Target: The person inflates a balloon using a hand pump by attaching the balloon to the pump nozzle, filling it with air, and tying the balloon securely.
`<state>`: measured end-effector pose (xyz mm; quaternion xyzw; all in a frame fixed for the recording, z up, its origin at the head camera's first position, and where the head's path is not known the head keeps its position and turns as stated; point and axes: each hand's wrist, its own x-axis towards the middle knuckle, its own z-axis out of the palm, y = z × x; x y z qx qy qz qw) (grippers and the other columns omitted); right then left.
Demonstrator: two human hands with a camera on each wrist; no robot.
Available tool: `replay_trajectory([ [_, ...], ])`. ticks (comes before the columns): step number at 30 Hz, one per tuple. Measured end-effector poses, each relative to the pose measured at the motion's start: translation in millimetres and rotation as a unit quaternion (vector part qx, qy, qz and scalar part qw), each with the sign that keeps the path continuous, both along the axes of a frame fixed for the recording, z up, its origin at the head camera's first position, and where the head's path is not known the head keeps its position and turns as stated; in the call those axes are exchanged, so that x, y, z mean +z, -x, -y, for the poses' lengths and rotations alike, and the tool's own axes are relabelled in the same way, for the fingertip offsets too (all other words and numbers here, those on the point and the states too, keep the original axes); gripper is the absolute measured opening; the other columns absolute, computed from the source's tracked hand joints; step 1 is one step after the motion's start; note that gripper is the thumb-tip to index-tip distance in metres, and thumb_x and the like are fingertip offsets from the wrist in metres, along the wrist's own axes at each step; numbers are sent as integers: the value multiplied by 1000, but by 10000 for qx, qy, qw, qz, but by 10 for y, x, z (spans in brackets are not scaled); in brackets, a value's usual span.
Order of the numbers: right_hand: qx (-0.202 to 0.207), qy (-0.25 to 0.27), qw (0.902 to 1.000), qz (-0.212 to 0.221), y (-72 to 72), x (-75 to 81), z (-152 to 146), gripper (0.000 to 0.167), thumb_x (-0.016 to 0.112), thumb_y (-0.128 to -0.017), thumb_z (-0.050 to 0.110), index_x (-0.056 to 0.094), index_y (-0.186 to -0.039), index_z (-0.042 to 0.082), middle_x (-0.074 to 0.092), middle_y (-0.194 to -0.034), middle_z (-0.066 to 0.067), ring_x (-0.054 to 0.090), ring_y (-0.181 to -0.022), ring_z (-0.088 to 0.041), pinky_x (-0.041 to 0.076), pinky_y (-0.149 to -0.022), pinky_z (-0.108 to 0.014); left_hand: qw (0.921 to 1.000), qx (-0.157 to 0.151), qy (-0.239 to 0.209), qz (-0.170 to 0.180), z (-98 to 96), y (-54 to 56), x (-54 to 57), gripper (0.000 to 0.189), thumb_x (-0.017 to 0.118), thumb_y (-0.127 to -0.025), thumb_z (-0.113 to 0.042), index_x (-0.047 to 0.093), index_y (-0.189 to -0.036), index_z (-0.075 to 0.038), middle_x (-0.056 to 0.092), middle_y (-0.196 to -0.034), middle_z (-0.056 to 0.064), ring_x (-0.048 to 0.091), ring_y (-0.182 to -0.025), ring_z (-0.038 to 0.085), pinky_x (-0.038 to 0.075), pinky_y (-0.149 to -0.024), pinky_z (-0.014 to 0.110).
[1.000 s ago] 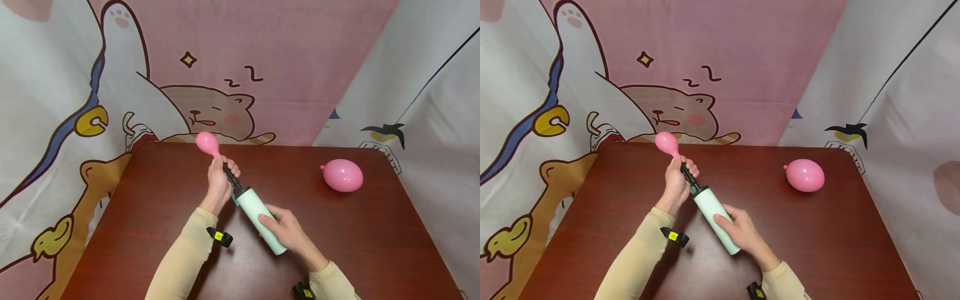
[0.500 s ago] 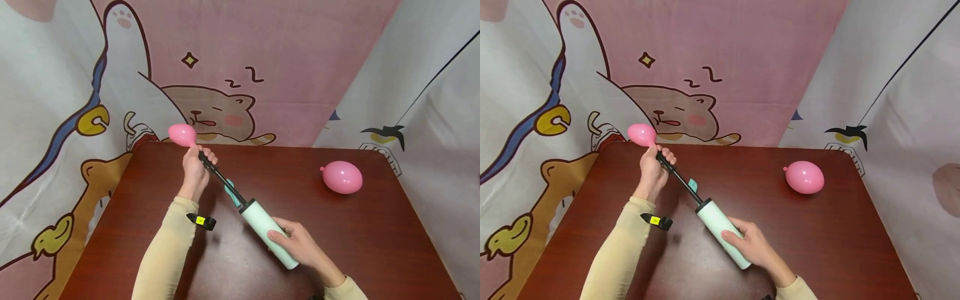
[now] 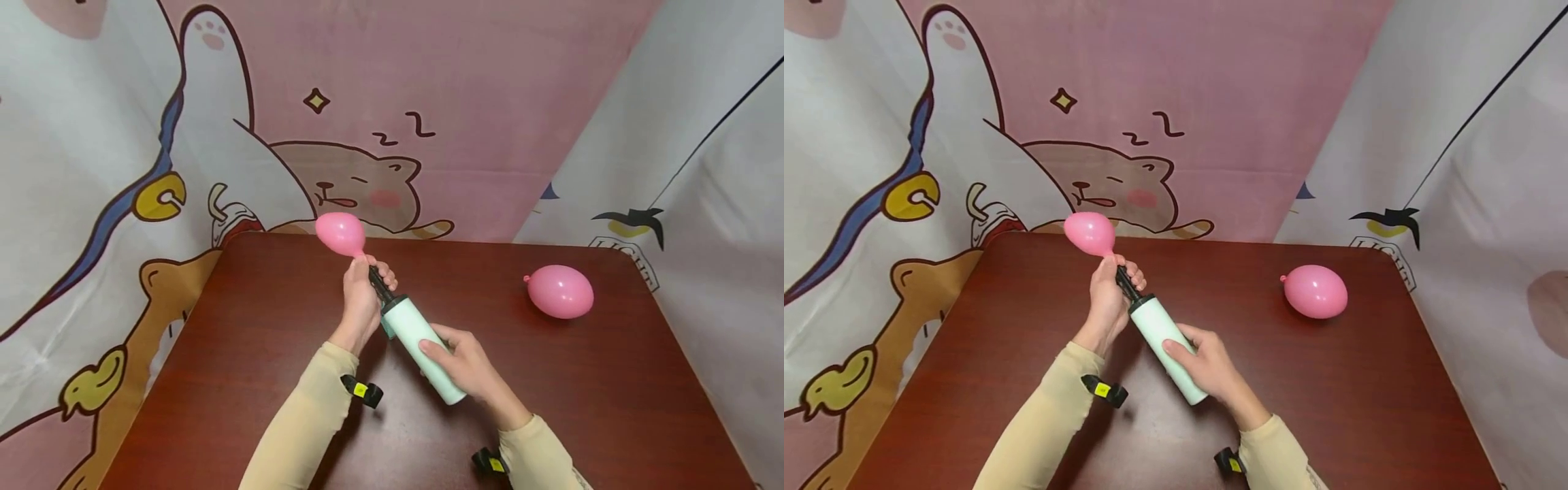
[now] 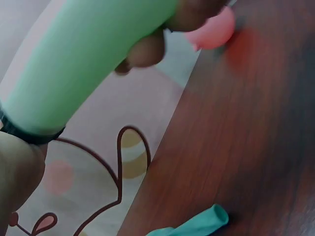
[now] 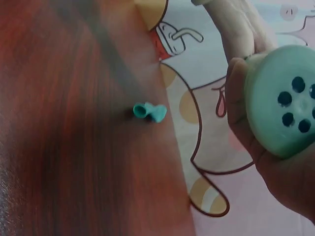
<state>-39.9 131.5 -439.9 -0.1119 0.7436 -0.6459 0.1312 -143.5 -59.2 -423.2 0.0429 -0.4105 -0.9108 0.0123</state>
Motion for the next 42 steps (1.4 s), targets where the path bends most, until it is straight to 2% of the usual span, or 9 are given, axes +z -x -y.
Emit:
replay_trajectory([
  [4,-17,62,9996,277,25,-5,33,43,64,-102,13,57,-136,-12,72,-88,-22,72,-66,-22,59,-60,-35,9999,-93,102,-29,37,24,8,28,30,-114,-19,45,-91,-12,47,-70,1,47,-61,12,44,-57,25],
  [8,34,-123,9997,222,-36,-5,-16,44,65,-102,16,58,-138,-9,74,-87,-19,72,-68,-18,60,-62,-34,9998,-144,43,-87,178,119,78,30,29,-114,-20,45,-90,-11,47,-70,2,46,-61,13,44,-57,26],
  [12,177,-265,9995,61,-133,-6,-132,43,65,-101,13,59,-137,-9,74,-91,-20,73,-69,-15,59,-63,-33,9997,167,-54,-175,358,224,148,30,30,-114,-21,45,-91,-10,46,-70,2,45,-61,13,42,-56,26],
  [16,300,-214,9993,-100,-183,-26,-226,41,65,-101,10,59,-136,-10,73,-98,-22,73,-70,-15,60,-63,-34,9991,345,54,-250,450,260,183,30,28,-114,-23,44,-92,-11,45,-71,2,45,-61,14,42,-57,27],
  [25,324,-373,9978,-439,-51,-74,-208,37,66,-100,10,63,-134,-6,74,-99,-18,72,-69,-14,59,-63,-33,9989,436,33,-161,263,165,72,28,28,-114,-22,43,-93,-12,48,-72,2,47,-61,13,44,-57,24],
  [30,115,-547,9974,-456,104,-15,-108,37,68,-99,12,65,-132,-6,74,-96,-18,71,-67,-13,58,-62,-30,9998,119,134,-107,35,37,-24,27,28,-114,-20,43,-94,-12,49,-73,2,49,-64,13,45,-59,25],
  [33,68,-532,9979,-358,158,11,-66,38,68,-99,11,64,-132,-7,74,-96,-19,70,-67,-13,58,-63,-29,9998,54,178,-100,-10,-3,-54,27,28,-114,-20,43,-94,-12,49,-73,3,49,-65,13,45,-60,25],
  [38,15,-579,9981,-223,103,27,-42,41,67,-100,14,63,-135,-6,74,-97,-19,70,-68,-13,58,-63,-29,9994,10,353,-69,65,40,18,26,29,-113,-18,43,-92,-12,47,-71,2,47,-62,14,45,-58,26],
  [42,-28,-978,9937,-537,20,38,-110,41,70,-98,19,66,-135,1,75,-106,-13,67,-75,-9,56,-66,-28,9995,145,255,-85,224,151,114,28,28,-114,-17,43,-90,-11,45,-69,2,46,-60,13,44,-56,26],
])
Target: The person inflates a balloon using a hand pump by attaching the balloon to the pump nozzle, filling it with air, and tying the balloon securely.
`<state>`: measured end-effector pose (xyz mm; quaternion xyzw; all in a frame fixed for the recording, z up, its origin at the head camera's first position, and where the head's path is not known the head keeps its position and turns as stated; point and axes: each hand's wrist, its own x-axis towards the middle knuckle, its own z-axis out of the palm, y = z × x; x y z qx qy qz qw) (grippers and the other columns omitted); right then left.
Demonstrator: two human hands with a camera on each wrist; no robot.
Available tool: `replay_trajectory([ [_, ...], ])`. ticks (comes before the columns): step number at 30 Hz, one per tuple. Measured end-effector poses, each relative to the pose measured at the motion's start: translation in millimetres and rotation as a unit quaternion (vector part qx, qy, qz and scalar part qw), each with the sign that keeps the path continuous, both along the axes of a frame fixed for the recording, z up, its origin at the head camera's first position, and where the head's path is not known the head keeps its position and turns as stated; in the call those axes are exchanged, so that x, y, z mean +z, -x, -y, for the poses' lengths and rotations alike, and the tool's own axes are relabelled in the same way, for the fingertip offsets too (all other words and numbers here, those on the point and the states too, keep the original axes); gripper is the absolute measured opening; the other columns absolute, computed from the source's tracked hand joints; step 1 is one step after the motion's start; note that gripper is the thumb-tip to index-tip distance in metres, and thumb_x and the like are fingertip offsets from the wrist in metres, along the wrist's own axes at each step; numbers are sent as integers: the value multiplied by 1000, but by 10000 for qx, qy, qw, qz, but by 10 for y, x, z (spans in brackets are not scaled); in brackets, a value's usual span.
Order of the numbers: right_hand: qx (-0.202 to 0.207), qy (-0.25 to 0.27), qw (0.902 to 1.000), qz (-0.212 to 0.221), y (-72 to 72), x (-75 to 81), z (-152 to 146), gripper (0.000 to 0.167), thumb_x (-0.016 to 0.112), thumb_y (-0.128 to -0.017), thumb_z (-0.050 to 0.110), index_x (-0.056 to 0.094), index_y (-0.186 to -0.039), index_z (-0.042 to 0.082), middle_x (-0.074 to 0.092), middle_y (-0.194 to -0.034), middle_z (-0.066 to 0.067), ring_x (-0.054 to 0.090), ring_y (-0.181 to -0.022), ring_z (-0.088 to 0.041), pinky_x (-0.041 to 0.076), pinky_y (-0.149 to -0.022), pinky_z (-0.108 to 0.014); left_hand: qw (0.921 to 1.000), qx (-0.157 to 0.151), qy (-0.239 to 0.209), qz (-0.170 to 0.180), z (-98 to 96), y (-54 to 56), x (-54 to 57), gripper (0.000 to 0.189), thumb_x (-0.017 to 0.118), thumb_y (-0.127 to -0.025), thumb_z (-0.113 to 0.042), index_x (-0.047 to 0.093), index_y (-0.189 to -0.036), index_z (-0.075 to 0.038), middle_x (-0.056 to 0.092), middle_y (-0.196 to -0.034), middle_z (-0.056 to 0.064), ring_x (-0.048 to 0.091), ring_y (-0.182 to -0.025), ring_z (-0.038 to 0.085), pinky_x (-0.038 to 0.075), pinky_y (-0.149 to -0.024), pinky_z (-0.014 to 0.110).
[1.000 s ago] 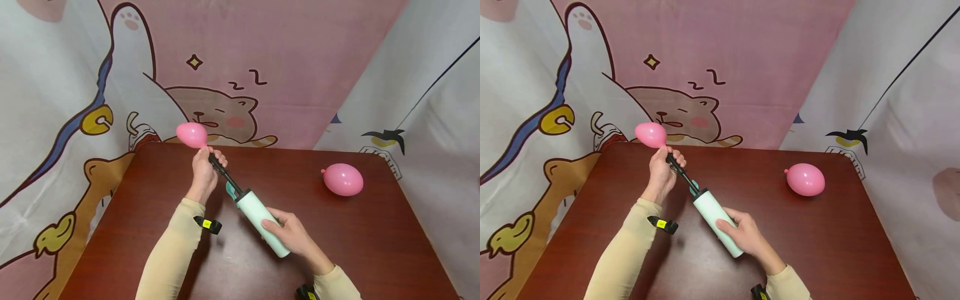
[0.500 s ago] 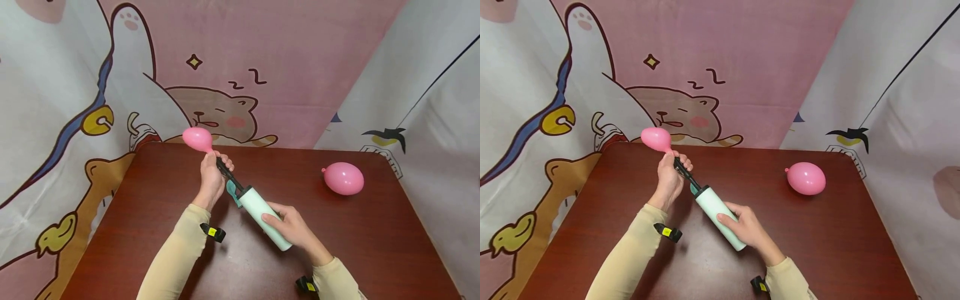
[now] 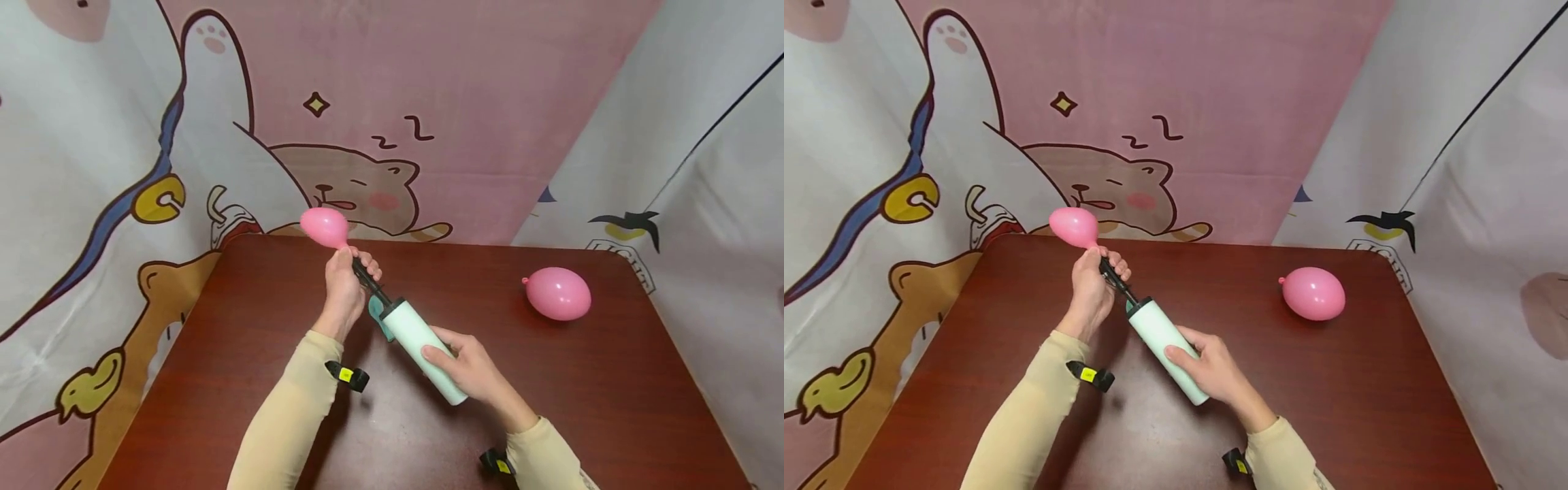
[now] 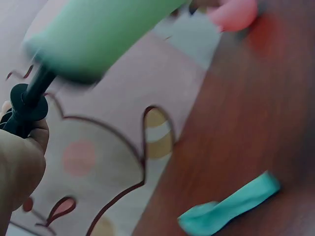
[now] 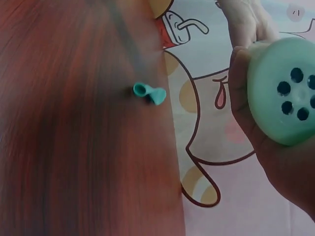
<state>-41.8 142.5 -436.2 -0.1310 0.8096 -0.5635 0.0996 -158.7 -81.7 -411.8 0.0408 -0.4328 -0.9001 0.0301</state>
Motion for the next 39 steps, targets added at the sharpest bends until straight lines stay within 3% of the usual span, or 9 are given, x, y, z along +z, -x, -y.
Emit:
replay_trajectory([
  [4,76,-281,9989,-376,-61,-26,-127,40,73,-96,19,68,-134,5,74,-112,-10,65,-81,-8,54,-68,-27,9990,386,-136,-183,184,118,76,31,28,-114,-18,43,-88,-11,44,-70,1,44,-59,13,42,-55,25],
  [7,154,-404,9972,-617,-57,-37,-187,40,74,-95,18,69,-133,5,74,-116,-9,64,-86,-8,55,-71,-27,9983,506,-155,-242,224,145,89,30,28,-114,-19,41,-88,-11,45,-71,2,44,-59,13,41,-55,25],
  [11,189,-609,9940,-891,24,6,-167,40,75,-94,18,69,-132,4,74,-116,-10,65,-87,-9,55,-72,-27,9983,513,-211,-200,91,78,43,29,28,-114,-20,41,-89,-12,45,-72,2,44,-59,12,42,-55,24],
  [16,76,-770,9907,-1122,156,80,-46,38,75,-94,20,71,-128,3,76,-109,-9,64,-82,-11,54,-70,-27,9998,156,-135,-3,-181,-82,-45,27,29,-114,-18,41,-91,-12,45,-73,2,46,-61,13,43,-57,25],
  [19,-1,-778,9916,-1032,187,74,12,38,74,-95,20,71,-128,2,76,-107,-9,64,-81,-12,53,-70,-27,10000,41,-58,32,-237,-120,-87,25,29,-113,-16,41,-91,-12,45,-72,2,46,-61,13,44,-57,25],
  [23,-18,-799,9938,-768,139,50,6,40,73,-96,24,70,-131,5,75,-109,-9,64,-82,-11,53,-71,-27,10000,-28,-45,-69,-137,-93,-88,27,28,-113,-16,41,-89,-11,45,-70,2,46,-60,13,45,-57,26],
  [32,318,-518,9964,-592,-53,25,-186,40,73,-96,20,69,-133,5,74,-118,-10,65,-88,-9,55,-72,-27,9984,439,-177,-319,224,30,20,30,28,-114,-21,41,-89,-12,45,-72,1,45,-59,12,44,-56,24],
  [36,259,-464,9964,-654,-11,43,-110,38,73,-96,19,70,-130,4,75,-115,-10,65,-86,-10,54,-72,-27,9982,468,-272,-263,117,-4,-13,29,28,-114,-20,41,-89,-13,45,-72,1,45,-60,12,42,-57,23],
  [39,133,-409,9969,-661,60,58,-1,37,72,-97,20,70,-129,2,75,-110,-10,64,-82,-10,54,-71,-26,9994,220,-211,-149,-46,-79,-67,28,28,-114,-19,41,-90,-12,45,-73,1,45,-61,12,42,-58,24],
])
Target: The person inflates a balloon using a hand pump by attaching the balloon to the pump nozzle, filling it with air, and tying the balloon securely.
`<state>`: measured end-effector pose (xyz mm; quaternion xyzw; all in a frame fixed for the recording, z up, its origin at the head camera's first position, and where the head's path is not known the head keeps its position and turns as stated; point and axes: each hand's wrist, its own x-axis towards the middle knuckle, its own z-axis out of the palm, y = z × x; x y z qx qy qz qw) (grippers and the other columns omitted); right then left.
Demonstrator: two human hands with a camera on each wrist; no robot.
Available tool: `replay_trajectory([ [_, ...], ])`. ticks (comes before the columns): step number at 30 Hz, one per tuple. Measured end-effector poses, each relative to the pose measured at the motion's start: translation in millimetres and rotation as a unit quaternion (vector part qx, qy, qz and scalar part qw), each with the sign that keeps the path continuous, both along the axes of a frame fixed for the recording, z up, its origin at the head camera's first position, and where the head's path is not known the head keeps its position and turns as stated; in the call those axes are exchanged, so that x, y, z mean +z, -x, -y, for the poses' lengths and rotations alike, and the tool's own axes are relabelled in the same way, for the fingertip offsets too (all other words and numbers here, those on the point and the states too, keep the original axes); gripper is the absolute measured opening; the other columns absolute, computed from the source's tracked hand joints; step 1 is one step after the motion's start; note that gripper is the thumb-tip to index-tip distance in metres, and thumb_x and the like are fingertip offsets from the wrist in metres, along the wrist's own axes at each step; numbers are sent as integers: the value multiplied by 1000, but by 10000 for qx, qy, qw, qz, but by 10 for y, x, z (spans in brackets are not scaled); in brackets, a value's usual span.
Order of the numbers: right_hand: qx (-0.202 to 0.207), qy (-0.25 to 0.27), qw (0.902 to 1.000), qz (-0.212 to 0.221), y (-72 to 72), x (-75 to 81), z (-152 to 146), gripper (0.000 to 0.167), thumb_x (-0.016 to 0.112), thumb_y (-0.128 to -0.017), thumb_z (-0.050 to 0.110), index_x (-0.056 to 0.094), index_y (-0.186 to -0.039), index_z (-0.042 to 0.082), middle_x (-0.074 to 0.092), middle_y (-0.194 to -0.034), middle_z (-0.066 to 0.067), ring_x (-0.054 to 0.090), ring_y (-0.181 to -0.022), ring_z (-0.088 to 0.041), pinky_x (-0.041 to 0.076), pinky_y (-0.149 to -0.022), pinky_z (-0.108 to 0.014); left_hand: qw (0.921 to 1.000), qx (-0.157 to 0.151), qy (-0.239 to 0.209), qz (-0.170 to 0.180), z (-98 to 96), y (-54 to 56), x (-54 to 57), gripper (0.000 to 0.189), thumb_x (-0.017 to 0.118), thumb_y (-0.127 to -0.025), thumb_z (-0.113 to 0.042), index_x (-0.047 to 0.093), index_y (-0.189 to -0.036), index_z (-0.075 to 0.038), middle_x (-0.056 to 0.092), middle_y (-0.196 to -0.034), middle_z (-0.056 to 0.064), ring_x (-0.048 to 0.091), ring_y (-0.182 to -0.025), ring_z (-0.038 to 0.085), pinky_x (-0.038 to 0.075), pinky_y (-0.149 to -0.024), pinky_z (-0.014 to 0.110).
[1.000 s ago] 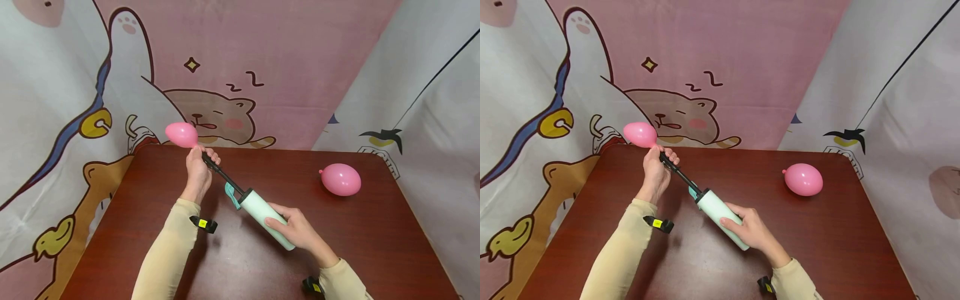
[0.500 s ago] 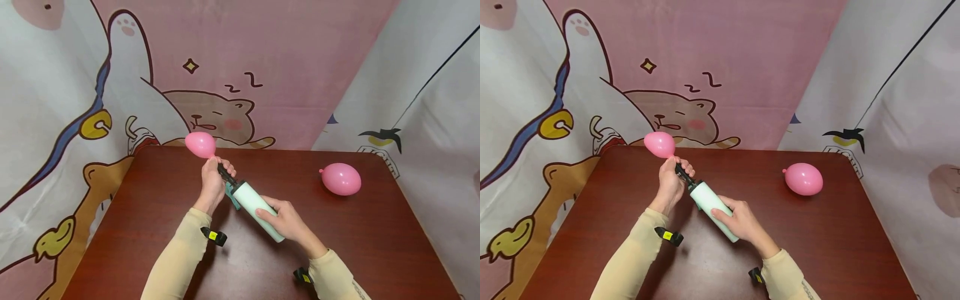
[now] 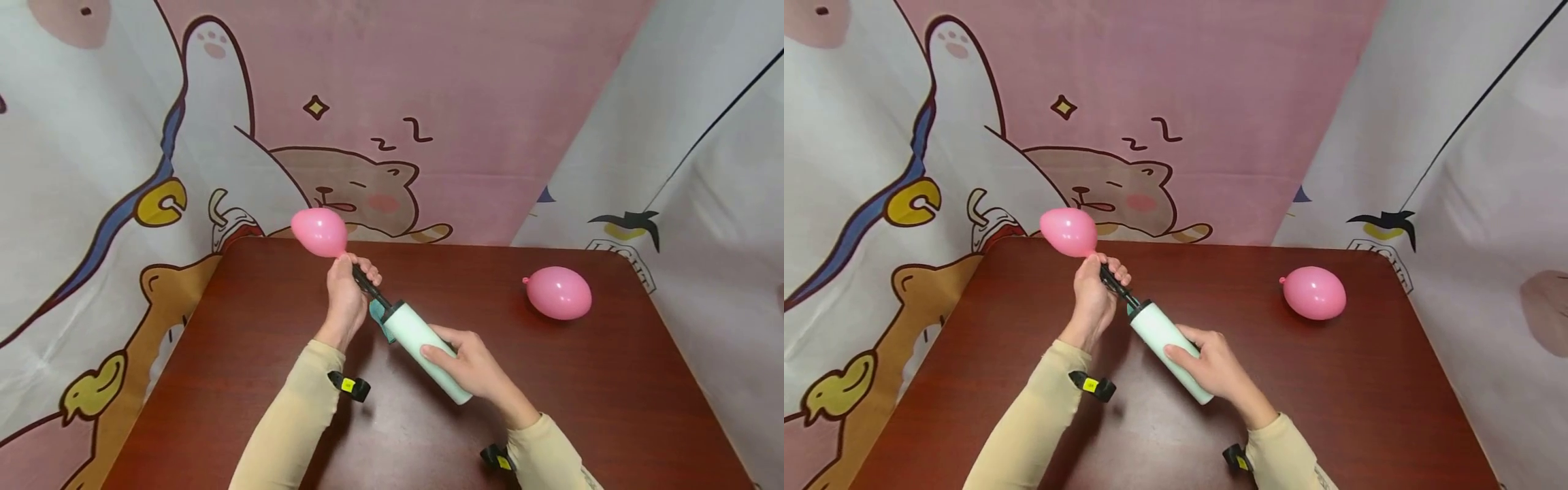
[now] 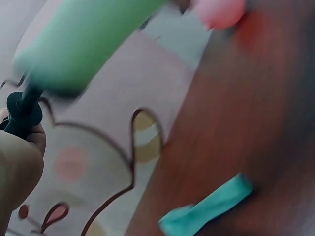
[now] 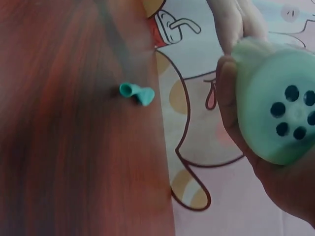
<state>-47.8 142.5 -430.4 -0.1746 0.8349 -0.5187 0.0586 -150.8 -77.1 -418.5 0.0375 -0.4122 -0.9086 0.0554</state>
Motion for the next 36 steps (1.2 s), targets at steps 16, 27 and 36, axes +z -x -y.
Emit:
replay_trajectory([
  [16,108,100,9993,343,-217,-132,-257,38,73,-96,17,69,-131,3,74,-116,-12,65,-84,-5,55,-68,-27,9993,244,297,15,313,112,47,31,29,-114,-19,42,-88,-10,47,-70,2,48,-59,14,46,-56,26],
  [27,-27,-27,10000,-25,27,-52,-46,38,73,-96,20,70,-130,3,75,-111,-10,64,-81,-10,54,-69,-27,9997,-18,153,172,-118,-49,-11,31,29,-113,-18,42,-86,-11,46,-71,1,45,-59,12,42,-56,24],
  [36,-19,33,9987,515,-71,-91,-14,42,73,-97,24,68,-133,5,74,-117,-12,66,-83,-9,55,-70,-27,9995,151,167,242,79,-47,-30,32,29,-114,-20,42,-87,-10,47,-69,2,46,-58,14,44,-55,26],
])
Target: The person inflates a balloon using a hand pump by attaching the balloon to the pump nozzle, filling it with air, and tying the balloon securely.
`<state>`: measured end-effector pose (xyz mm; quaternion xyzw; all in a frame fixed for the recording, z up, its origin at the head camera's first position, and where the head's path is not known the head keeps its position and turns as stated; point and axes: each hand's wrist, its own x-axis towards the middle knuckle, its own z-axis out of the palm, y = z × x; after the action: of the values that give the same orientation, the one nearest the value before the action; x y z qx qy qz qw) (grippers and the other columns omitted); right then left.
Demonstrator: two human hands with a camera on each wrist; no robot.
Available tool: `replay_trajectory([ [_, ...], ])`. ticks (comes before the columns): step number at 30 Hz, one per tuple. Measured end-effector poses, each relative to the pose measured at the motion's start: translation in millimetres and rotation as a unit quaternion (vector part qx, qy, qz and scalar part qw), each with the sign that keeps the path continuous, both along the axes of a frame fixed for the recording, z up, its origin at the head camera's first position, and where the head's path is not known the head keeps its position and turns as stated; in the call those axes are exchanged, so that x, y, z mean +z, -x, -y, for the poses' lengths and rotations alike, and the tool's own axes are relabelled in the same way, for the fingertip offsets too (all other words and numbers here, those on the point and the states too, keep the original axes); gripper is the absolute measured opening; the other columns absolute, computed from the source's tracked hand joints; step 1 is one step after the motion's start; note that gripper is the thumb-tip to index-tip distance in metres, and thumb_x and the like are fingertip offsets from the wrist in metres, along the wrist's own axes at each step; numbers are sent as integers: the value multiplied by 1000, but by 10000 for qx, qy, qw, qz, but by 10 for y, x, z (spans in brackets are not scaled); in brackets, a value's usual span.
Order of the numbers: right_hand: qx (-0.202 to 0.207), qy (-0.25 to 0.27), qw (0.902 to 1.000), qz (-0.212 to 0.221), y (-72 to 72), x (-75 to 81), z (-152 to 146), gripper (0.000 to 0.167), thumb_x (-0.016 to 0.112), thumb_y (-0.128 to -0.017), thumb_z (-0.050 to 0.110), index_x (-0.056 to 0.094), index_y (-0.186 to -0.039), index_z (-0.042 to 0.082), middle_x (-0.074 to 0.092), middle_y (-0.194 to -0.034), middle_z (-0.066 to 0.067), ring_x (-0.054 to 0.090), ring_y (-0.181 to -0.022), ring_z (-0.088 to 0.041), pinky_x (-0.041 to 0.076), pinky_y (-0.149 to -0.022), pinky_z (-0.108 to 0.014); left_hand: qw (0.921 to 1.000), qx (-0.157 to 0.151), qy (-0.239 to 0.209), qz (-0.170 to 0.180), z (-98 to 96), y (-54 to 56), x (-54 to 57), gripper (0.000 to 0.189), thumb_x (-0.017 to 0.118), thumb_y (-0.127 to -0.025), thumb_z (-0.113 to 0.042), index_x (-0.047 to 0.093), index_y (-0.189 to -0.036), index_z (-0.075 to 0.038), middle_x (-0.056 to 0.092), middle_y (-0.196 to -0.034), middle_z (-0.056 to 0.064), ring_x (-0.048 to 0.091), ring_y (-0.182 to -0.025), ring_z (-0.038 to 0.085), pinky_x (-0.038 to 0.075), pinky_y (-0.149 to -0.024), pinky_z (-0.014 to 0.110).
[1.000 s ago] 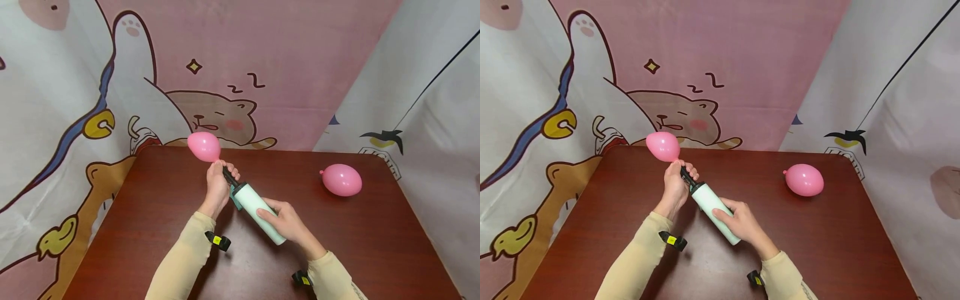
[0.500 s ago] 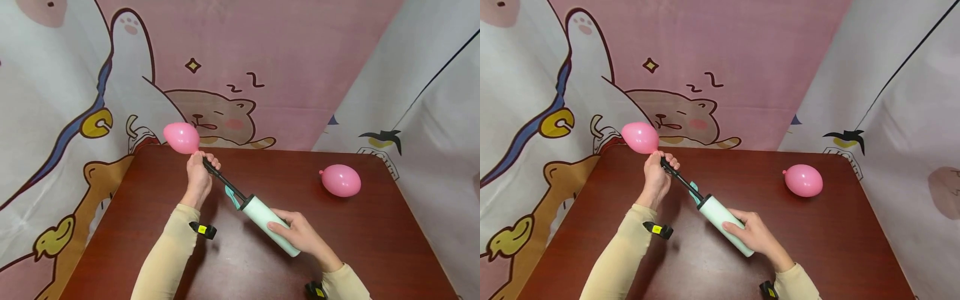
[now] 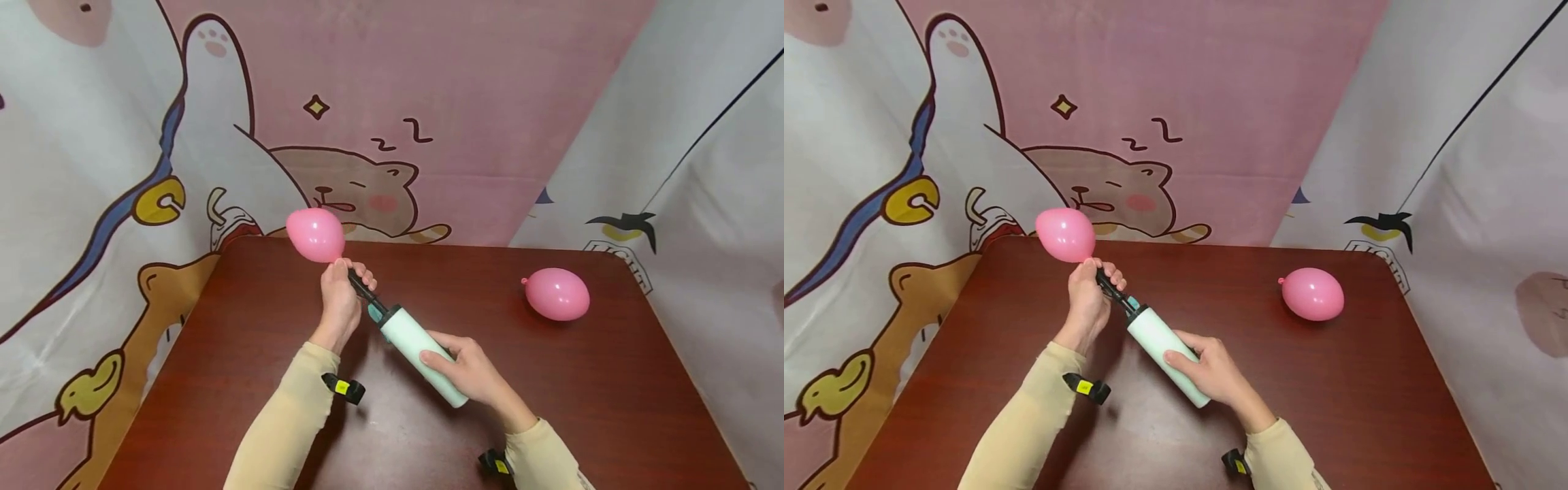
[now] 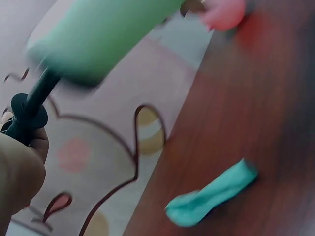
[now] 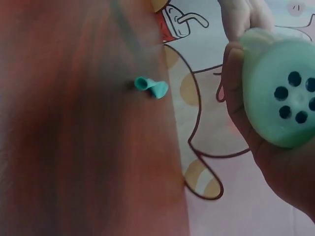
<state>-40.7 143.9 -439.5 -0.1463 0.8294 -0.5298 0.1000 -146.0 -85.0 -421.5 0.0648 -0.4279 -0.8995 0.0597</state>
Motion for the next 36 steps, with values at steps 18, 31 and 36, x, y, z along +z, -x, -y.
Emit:
replay_trajectory([
  [18,-114,-120,9994,-296,169,92,17,39,75,-95,21,71,-128,1,75,-110,-13,64,-79,-12,54,-68,-27,9996,-210,-125,101,-244,-33,-33,28,26,-114,-18,44,-94,-10,49,-74,3,48,-63,13,45,-59,24],
  [31,-232,311,9992,9,-74,63,-47,37,73,-96,17,70,-130,3,75,-108,-12,66,-79,-9,55,-68,-28,9993,-89,-273,-251,26,121,84,24,31,-113,-15,43,-93,-10,49,-75,4,48,-60,15,45,-56,25],
  [36,-288,264,9987,-329,-32,87,-23,36,74,-95,17,71,-128,2,75,-108,-11,66,-80,-9,56,-69,-28,9994,-234,-102,-228,-67,69,107,26,31,-113,-17,45,-93,-9,57,-75,6,50,-61,14,47,-57,26],
])
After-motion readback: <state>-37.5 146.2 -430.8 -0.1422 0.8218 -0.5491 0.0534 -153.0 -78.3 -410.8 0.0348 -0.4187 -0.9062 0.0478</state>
